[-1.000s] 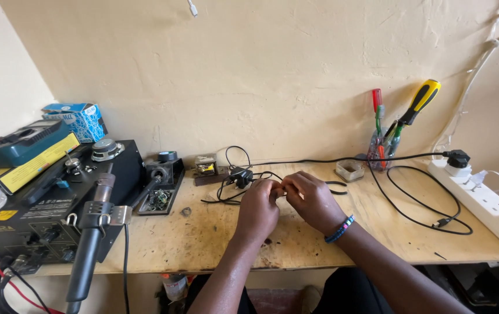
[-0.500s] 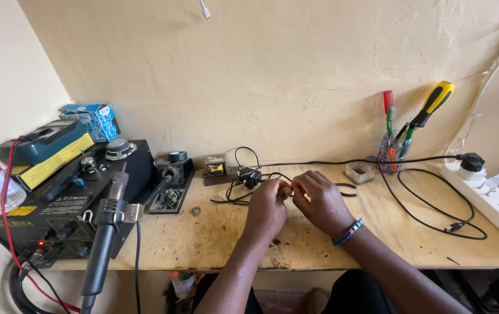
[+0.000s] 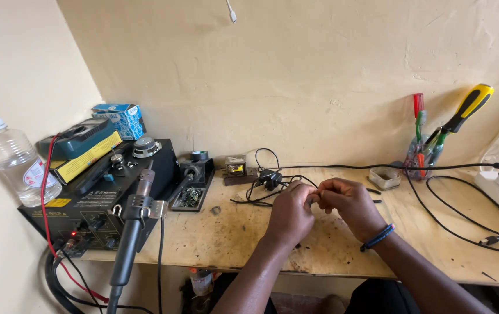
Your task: The person strips the outer insulation from a black cable using a knife, then uses pliers to strip the inner insulation from the exposed wires. They twist the exposed strands and continue manipulating the cable ends.
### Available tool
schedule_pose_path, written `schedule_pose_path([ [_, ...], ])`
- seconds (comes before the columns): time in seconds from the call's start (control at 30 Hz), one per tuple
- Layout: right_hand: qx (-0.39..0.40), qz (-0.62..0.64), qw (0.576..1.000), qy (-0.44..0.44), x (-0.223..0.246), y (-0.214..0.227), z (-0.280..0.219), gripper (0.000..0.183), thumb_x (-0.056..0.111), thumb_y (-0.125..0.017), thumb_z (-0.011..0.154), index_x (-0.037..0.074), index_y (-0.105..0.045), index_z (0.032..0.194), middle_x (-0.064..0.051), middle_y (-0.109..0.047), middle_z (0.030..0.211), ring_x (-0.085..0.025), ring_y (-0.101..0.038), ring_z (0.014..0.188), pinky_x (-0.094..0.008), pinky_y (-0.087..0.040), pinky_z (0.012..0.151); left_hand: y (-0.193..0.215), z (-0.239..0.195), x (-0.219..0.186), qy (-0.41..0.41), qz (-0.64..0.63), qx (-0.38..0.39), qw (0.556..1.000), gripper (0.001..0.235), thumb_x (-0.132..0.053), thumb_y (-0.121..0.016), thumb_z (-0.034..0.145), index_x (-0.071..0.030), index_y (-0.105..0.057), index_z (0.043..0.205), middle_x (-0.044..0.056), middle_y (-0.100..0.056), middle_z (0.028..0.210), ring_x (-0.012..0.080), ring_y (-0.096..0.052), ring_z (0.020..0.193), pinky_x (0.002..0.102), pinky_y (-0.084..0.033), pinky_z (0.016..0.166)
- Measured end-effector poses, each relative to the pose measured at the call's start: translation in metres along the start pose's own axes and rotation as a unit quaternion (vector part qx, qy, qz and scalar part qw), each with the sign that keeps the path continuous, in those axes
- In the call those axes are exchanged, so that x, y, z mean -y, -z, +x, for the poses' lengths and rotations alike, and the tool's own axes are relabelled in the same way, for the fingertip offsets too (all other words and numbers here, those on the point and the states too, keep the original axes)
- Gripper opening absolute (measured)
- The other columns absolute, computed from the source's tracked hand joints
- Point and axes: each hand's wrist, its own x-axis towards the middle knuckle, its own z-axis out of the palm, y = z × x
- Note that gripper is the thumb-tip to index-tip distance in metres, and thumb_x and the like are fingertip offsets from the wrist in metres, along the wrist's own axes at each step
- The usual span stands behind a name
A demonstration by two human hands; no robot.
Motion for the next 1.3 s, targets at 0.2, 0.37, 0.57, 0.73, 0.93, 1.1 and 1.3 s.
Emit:
schedule_pose_path([
  [0.2,-0.014,0.068,0.997,-0.019,-0.015,0.003,0.007,0.016,-0.006,-0.064,0.087,-0.012,-0.076,0.097,-0.02,-0.069,0.078,-0.027,-0.07,0.073,-0.033,-0.057,0.065,0.022,0.004,-0.027,-0.028,0.021,0.039,0.999,0.014,0.001,-0.068,0.098,-0.009,-0.076,0.105,0.006,-0.07,0.094,0.0322,-0.076,0.091,0.04,-0.061,0.075],
  [0.37,-0.045,-0.076,0.996,0.028,-0.008,0.001,0.001,0.013,0.001,-0.071,0.084,-0.002,-0.08,0.092,-0.018,-0.072,0.073,-0.024,-0.072,0.071,-0.034,-0.059,0.064,0.021,0.006,-0.025,-0.004,0.008,0.064,0.998,0.016,0.003,-0.068,0.098,-0.007,-0.076,0.105,0.006,-0.071,0.095,0.0316,-0.076,0.091,0.039,-0.063,0.075],
  [0.57,-0.087,-0.246,0.962,0.082,-0.026,0.001,0.009,0.009,0.018,-0.077,0.084,0.018,-0.082,0.092,-0.011,-0.074,0.071,-0.022,-0.072,0.071,-0.038,-0.059,0.069,0.021,0.008,-0.025,0.027,-0.041,0.073,0.996,0.017,0.006,-0.066,0.097,-0.005,-0.077,0.104,0.009,-0.071,0.093,0.0354,-0.075,0.093,0.041,-0.063,0.08],
  [0.73,-0.091,-0.209,0.972,0.048,-0.012,0.0,0.0,0.007,0.02,-0.077,0.082,0.018,-0.081,0.088,-0.007,-0.073,0.063,-0.017,-0.073,0.064,-0.033,-0.059,0.067,0.017,0.007,-0.019,0.031,-0.055,0.071,0.996,0.018,0.004,-0.065,0.096,-0.008,-0.078,0.099,0.012,-0.072,0.09,0.0412,-0.074,0.095,0.047,-0.063,0.08],
  [0.93,-0.063,-0.137,0.988,0.015,-0.002,-0.002,-0.004,0.009,0.015,-0.075,0.084,0.01,-0.082,0.088,-0.013,-0.074,0.066,-0.021,-0.069,0.063,-0.034,-0.057,0.066,0.025,0.009,-0.029,0.074,-0.097,0.083,0.989,0.028,0.011,-0.058,0.096,-0.006,-0.081,0.101,0.013,-0.074,0.091,0.0386,-0.074,0.095,0.044,-0.062,0.082],
  [1.1,-0.055,-0.12,0.991,0.011,-0.005,-0.002,-0.001,0.009,0.013,-0.075,0.081,0.01,-0.082,0.086,-0.01,-0.073,0.065,-0.018,-0.07,0.061,-0.031,-0.057,0.063,0.027,0.01,-0.033,0.092,-0.092,0.092,0.987,0.029,0.011,-0.058,0.096,-0.007,-0.081,0.101,0.014,-0.076,0.091,0.0385,-0.074,0.097,0.044,-0.062,0.083],
  [1.3,-0.061,-0.147,0.987,0.023,-0.004,-0.002,-0.004,0.009,0.014,-0.075,0.08,0.01,-0.08,0.087,-0.011,-0.073,0.066,-0.019,-0.071,0.063,-0.031,-0.056,0.065,0.031,0.013,-0.04,0.106,-0.098,0.1,0.984,0.031,0.013,-0.057,0.095,-0.003,-0.082,0.104,0.016,-0.076,0.092,0.0389,-0.075,0.096,0.045,-0.062,0.084],
])
